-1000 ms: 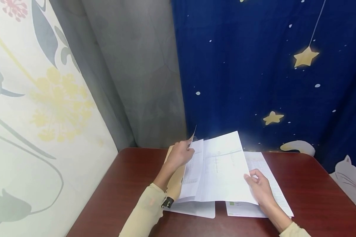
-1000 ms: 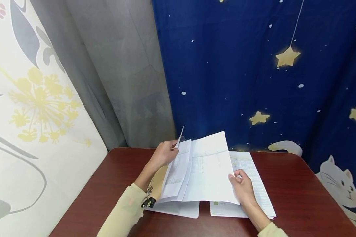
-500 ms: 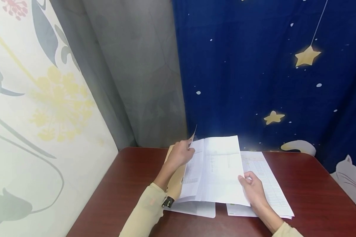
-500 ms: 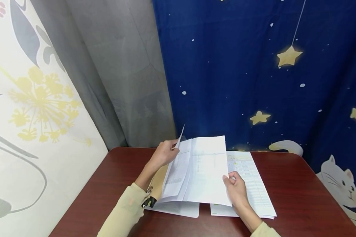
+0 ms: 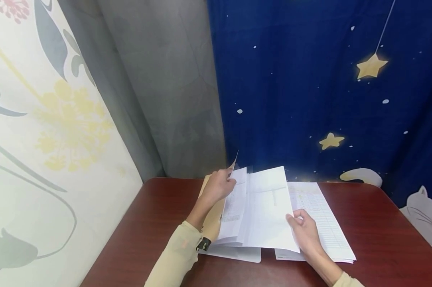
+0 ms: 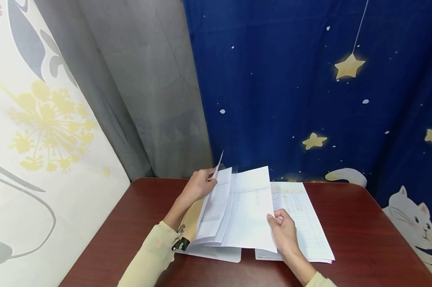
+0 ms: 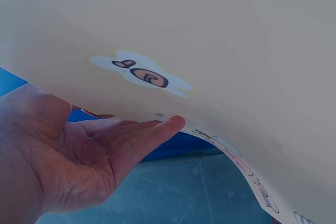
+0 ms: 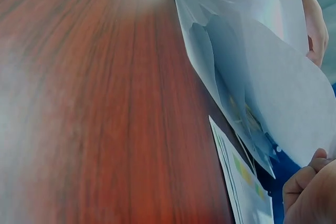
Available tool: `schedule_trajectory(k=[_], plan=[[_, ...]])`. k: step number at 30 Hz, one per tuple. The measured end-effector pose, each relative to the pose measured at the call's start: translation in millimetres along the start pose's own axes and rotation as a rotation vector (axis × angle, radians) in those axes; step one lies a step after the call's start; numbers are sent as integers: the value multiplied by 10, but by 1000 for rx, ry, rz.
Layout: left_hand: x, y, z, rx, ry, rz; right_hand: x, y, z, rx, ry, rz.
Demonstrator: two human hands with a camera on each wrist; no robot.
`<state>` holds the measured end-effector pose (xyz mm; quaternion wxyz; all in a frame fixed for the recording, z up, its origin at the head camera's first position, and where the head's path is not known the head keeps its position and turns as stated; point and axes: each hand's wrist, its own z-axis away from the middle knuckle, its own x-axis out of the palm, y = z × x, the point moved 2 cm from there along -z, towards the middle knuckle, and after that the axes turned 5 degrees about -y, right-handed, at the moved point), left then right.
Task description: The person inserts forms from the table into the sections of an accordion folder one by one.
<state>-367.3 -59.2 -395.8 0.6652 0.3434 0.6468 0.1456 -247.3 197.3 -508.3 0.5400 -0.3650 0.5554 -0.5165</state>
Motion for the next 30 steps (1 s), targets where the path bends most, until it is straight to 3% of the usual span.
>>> schedule_trajectory(k=[23, 30], plan=[[-10, -2, 2, 1, -2, -5, 415, -66, -23, -11, -48, -89], [-15, 1, 7, 2, 5, -9, 550, -52, -35, -10, -100, -86]])
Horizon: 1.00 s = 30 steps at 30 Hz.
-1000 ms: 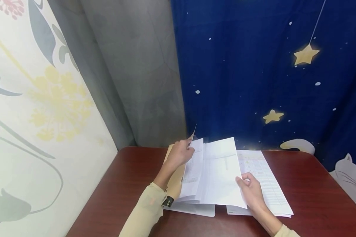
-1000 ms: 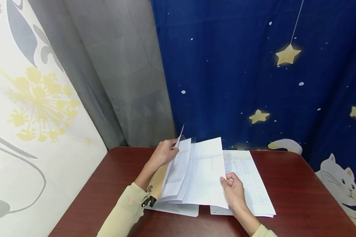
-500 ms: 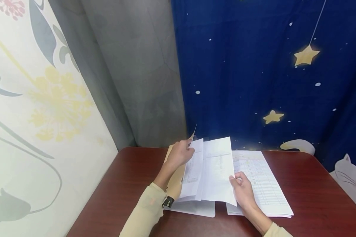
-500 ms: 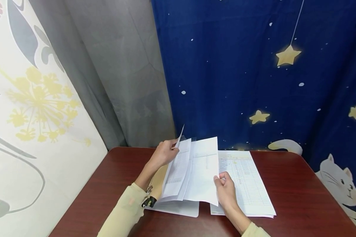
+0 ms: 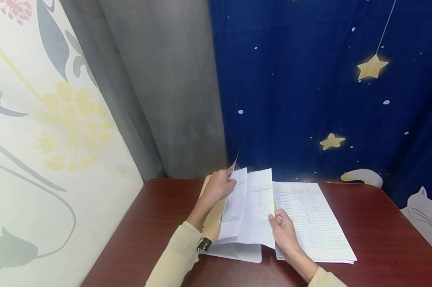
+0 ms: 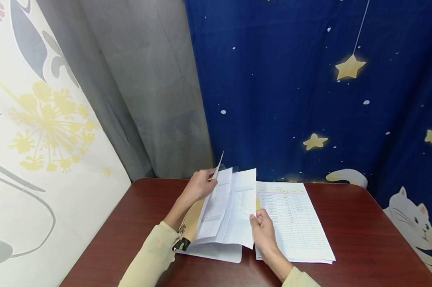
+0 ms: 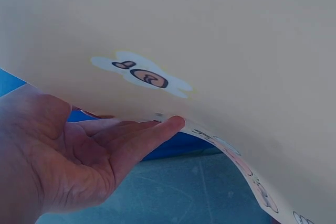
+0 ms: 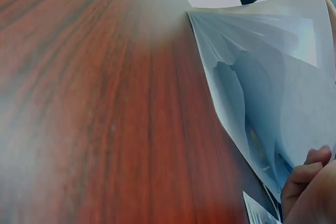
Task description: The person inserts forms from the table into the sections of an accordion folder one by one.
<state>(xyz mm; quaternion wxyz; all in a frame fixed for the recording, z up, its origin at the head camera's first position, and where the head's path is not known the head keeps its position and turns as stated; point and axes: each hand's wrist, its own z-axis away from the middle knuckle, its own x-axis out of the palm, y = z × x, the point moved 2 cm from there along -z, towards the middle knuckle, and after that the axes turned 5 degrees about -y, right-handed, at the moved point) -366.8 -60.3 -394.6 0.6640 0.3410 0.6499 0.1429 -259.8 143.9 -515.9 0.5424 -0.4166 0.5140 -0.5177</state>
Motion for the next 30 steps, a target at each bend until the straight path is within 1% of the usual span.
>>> schedule_trajectory(k=[8, 14, 21, 30], plan=[[7, 0, -9, -2, 1, -10, 89, 20, -12, 20, -38, 11], [4, 6, 2, 0, 4, -11, 157, 35, -54, 0, -43, -34], [4, -2, -3, -1, -2, -1, 236, 3, -97, 22, -54, 8], [8, 10, -4, 0, 0, 0, 309, 24, -126, 31, -95, -9]])
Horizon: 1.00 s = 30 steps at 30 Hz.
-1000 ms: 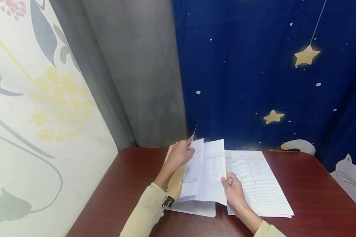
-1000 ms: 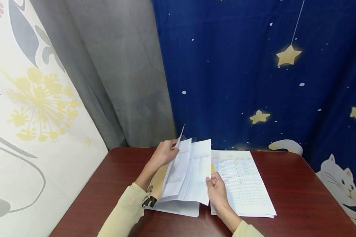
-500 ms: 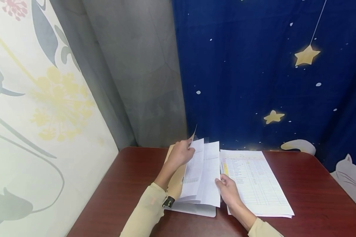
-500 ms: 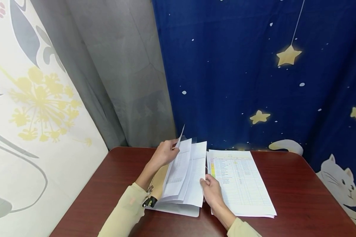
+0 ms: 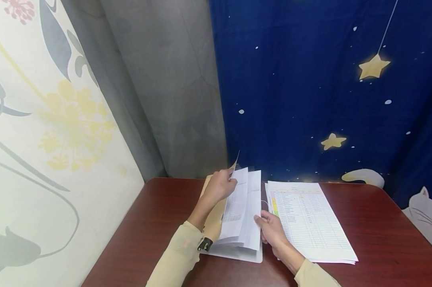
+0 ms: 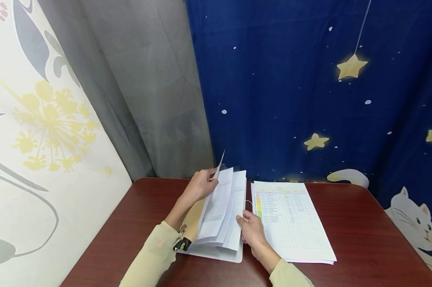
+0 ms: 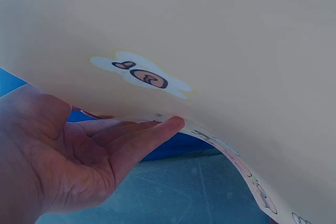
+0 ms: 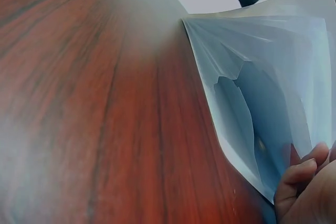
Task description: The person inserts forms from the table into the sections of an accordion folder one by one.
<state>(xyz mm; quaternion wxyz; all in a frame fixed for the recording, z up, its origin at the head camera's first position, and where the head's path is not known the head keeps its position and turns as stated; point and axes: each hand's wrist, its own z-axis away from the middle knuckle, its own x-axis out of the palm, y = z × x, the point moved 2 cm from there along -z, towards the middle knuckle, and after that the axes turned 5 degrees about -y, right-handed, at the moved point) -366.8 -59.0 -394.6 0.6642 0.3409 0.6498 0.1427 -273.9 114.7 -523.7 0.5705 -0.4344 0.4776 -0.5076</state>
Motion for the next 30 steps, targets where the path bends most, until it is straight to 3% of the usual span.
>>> schedule_trajectory(k=[11, 19, 30], plan=[[9, 5, 14, -11, -14, 25, 40, 8, -37, 21, -39, -39], [-3, -1, 24, 44, 43, -36, 85, -17, -44, 4, -80, -9], [11, -24, 16, 45, 41, -40, 126, -24, -125, 15, -128, 54]])
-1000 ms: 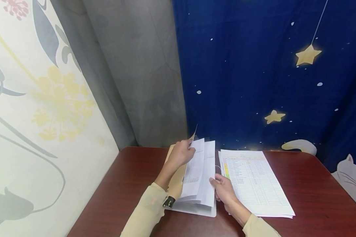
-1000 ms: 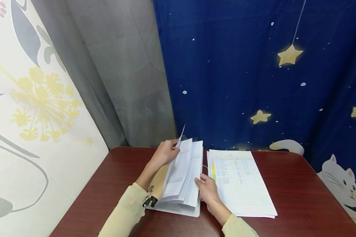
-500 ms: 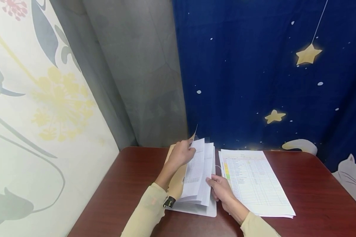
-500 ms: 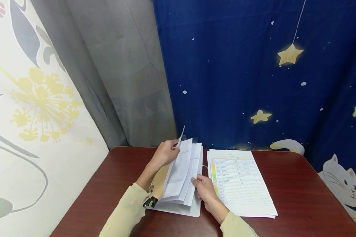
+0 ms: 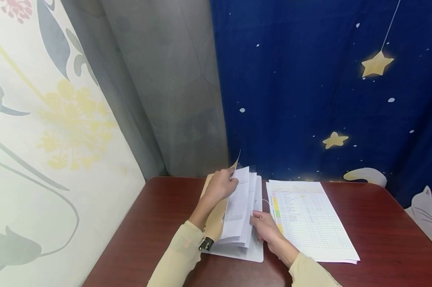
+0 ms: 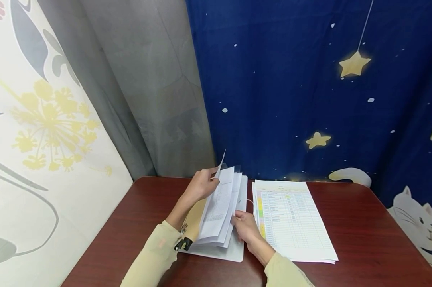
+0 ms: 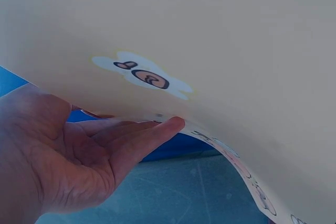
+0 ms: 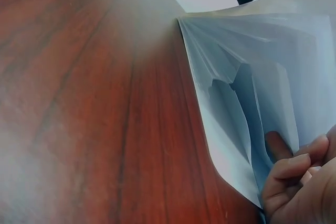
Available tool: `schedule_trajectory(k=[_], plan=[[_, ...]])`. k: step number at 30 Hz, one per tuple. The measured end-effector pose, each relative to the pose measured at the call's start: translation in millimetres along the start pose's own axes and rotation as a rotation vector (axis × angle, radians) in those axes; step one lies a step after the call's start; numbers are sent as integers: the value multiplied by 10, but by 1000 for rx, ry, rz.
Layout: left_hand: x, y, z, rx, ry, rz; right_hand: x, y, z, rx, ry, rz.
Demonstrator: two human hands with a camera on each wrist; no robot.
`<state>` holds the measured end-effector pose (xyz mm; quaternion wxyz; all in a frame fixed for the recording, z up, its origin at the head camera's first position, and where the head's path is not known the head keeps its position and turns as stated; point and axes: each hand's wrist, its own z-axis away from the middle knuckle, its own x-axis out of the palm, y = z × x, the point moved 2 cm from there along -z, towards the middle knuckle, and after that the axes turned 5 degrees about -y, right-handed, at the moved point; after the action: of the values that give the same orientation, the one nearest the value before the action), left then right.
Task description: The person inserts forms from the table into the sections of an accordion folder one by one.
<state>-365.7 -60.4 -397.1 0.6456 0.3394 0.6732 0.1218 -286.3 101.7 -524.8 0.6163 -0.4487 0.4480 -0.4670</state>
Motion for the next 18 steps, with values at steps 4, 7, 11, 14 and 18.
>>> schedule_trajectory(k=[4, 7, 11, 14, 18], plan=[[-2, 6, -5, 9, 5, -15, 2, -9, -27, 9, -8, 26], [1, 3, -11, 18, 9, -35, 6, -19, -38, 24, -10, 41], [5, 2, -12, 12, 0, -33, 10, -38, -45, 27, -24, 55], [12, 2, -15, 7, -4, -28, 4, -52, -53, 34, -32, 52], [24, -7, -22, 8, -7, -19, -3, -57, -70, 44, -37, 47]])
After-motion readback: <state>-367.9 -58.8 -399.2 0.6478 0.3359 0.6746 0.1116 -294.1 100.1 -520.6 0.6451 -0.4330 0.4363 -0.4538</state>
